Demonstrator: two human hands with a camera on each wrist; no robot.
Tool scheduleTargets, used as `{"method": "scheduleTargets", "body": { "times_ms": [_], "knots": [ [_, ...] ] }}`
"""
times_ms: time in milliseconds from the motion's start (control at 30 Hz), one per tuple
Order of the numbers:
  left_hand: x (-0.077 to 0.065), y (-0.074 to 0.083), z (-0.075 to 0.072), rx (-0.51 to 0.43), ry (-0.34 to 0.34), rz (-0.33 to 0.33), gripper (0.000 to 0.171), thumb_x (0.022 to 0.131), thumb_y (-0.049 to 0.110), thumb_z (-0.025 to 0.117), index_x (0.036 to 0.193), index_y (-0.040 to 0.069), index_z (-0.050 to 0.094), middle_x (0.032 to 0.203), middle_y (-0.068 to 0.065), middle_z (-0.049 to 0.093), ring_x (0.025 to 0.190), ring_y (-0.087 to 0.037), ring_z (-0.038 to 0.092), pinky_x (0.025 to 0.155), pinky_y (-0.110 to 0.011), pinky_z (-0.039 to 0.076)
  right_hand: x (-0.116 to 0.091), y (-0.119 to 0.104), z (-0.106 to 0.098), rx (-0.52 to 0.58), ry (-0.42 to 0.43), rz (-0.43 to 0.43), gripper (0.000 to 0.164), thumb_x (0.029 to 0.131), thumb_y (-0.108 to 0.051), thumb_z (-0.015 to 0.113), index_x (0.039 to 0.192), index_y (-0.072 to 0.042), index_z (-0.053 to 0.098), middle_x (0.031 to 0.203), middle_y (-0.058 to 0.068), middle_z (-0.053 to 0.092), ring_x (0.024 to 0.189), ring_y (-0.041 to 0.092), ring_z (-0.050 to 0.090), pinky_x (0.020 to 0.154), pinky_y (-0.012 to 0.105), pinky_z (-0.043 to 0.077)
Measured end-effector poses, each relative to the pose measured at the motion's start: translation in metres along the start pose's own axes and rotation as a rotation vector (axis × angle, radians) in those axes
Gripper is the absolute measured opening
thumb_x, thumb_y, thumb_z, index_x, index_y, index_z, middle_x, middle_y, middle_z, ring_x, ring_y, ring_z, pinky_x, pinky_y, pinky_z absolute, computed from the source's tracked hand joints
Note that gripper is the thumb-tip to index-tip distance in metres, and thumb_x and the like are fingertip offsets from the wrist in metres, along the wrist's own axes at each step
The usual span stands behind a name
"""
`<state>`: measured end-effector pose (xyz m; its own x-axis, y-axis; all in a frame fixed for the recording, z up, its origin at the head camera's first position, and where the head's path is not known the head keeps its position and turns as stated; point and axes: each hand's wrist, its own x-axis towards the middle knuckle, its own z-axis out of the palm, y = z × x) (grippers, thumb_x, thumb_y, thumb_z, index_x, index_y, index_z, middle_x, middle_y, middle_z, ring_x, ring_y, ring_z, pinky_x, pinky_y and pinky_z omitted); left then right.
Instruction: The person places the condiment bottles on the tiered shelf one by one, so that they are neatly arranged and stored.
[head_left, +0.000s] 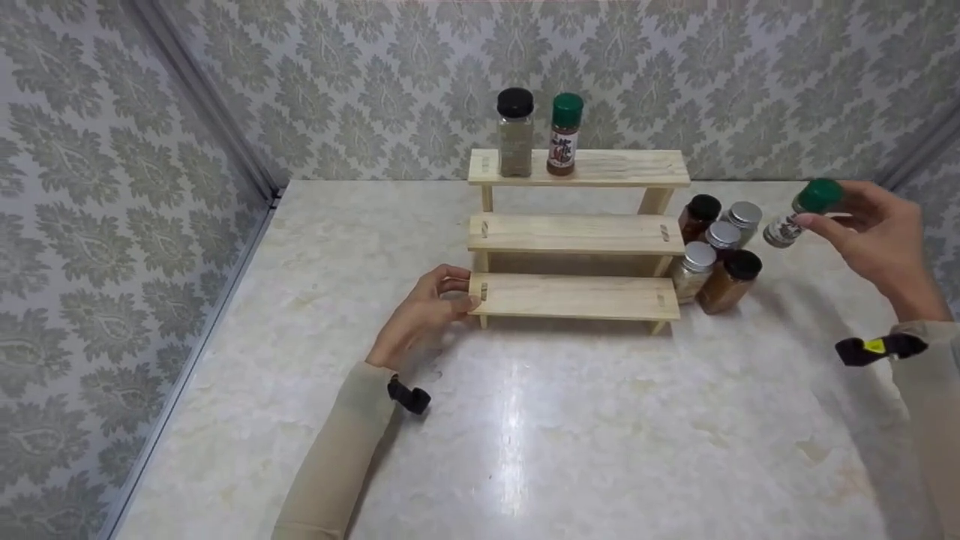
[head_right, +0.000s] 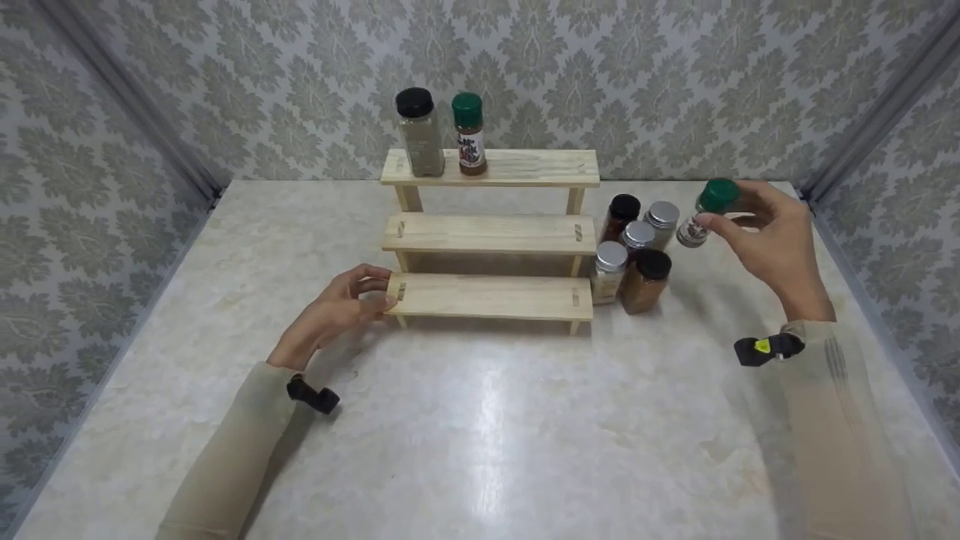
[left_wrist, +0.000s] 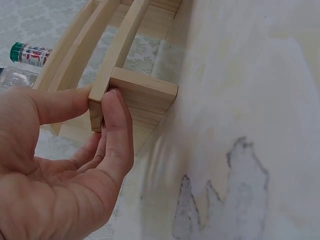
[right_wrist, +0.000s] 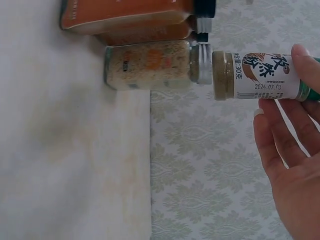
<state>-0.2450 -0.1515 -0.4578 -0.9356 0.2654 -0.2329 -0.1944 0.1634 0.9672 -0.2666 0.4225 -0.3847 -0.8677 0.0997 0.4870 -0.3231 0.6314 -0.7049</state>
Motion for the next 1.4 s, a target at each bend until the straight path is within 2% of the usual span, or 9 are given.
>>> {"method": "scheduleTargets", "body": {
  "times_ms": [133,267,533,633,800,900,1067,1200,1400],
  "knots": [
    [0.002,-0.001,0.004,-0.022,-0.014,0.001,0.045,0.099,0.007,0.072,0.14,0.008,0.055,0.144,-0.014,0.06,0.13,-0.029,0.061,0.104,-0.042,0.058,0.009,-0.014,-0.007,-0.005,0.043,0.007,0.038,0.094,-0.01,0.082,0.13,-0.011,0.074,0.104,-0.033,0.066,0.097,-0.014,0.064,0.084,0.003,0.048],
    [0.001,-0.003,0.003,-0.055,-0.008,0.003,0.044,0.098,0.004,0.071,0.139,0.009,0.055,0.143,-0.014,0.061,0.129,-0.029,0.062,0.103,-0.041,0.058,0.023,-0.032,-0.005,0.017,0.051,0.002,0.04,0.094,-0.013,0.082,0.133,-0.013,0.073,0.105,-0.032,0.068,0.1,-0.011,0.065,0.087,0.006,0.048],
    [0.005,-0.016,0.0,-0.221,-0.015,0.007,0.051,0.099,0.0,0.07,0.147,0.004,0.051,0.139,-0.018,0.063,0.108,-0.022,0.068,0.083,-0.028,0.059,0.046,-0.069,0.009,0.119,0.016,-0.06,0.038,0.094,-0.011,0.082,0.131,-0.01,0.075,0.107,-0.022,0.074,0.102,-0.004,0.069,0.088,0.01,0.052],
    [0.005,-0.022,0.001,-0.272,-0.015,0.02,0.053,0.1,0.0,0.07,0.15,0.003,0.05,0.137,-0.016,0.063,0.105,-0.019,0.068,0.081,-0.025,0.059,0.052,-0.082,0.016,0.175,-0.002,-0.091,0.037,0.094,-0.007,0.082,0.13,-0.007,0.075,0.107,-0.018,0.076,0.101,0.0,0.071,0.087,0.011,0.054],
    [0.007,-0.029,0.003,-0.346,-0.024,0.024,0.056,0.102,0.004,0.069,0.154,0.004,0.048,0.146,-0.017,0.059,0.115,-0.02,0.067,0.089,-0.027,0.059,0.063,-0.1,0.029,0.256,-0.033,-0.162,0.037,0.093,0.0,0.08,0.129,-0.001,0.074,0.108,-0.012,0.078,0.099,0.004,0.073,0.085,0.013,0.057],
    [0.009,-0.031,0.004,-0.382,-0.03,0.019,0.057,0.103,0.006,0.068,0.156,0.003,0.046,0.151,-0.017,0.055,0.12,-0.021,0.065,0.094,-0.027,0.058,0.069,-0.111,0.038,0.244,-0.044,-0.21,0.037,0.094,-0.001,0.08,0.13,-0.002,0.074,0.11,-0.013,0.078,0.099,0.004,0.073,0.086,0.013,0.057],
    [0.012,-0.034,0.001,-0.441,-0.07,0.029,0.058,0.105,0.003,0.064,0.158,-0.001,0.042,0.152,-0.018,0.052,0.119,-0.019,0.066,0.095,-0.027,0.059,0.076,-0.128,0.054,0.229,-0.047,-0.273,0.036,0.095,-0.002,0.078,0.131,-0.004,0.074,0.111,-0.013,0.077,0.097,0.004,0.074,0.084,0.014,0.059],
    [0.012,-0.036,-0.003,-0.466,-0.114,0.046,0.061,0.103,-0.002,0.062,0.159,-0.003,0.038,0.156,-0.02,0.048,0.124,-0.02,0.064,0.1,-0.028,0.058,0.079,-0.14,0.068,0.217,-0.061,-0.262,0.035,0.096,-0.006,0.078,0.131,-0.007,0.074,0.111,-0.013,0.076,0.096,0.004,0.074,0.083,0.014,0.059],
    [0.011,-0.041,-0.004,-0.49,-0.137,0.043,0.066,0.1,-0.006,0.065,0.16,-0.002,0.038,0.159,-0.021,0.045,0.129,-0.022,0.061,0.104,-0.027,0.056,0.083,-0.152,0.09,0.236,-0.116,-0.174,0.037,0.097,-0.014,0.079,0.134,-0.012,0.073,0.113,-0.011,0.074,0.1,0.005,0.073,0.085,0.014,0.059]
  ]
}}
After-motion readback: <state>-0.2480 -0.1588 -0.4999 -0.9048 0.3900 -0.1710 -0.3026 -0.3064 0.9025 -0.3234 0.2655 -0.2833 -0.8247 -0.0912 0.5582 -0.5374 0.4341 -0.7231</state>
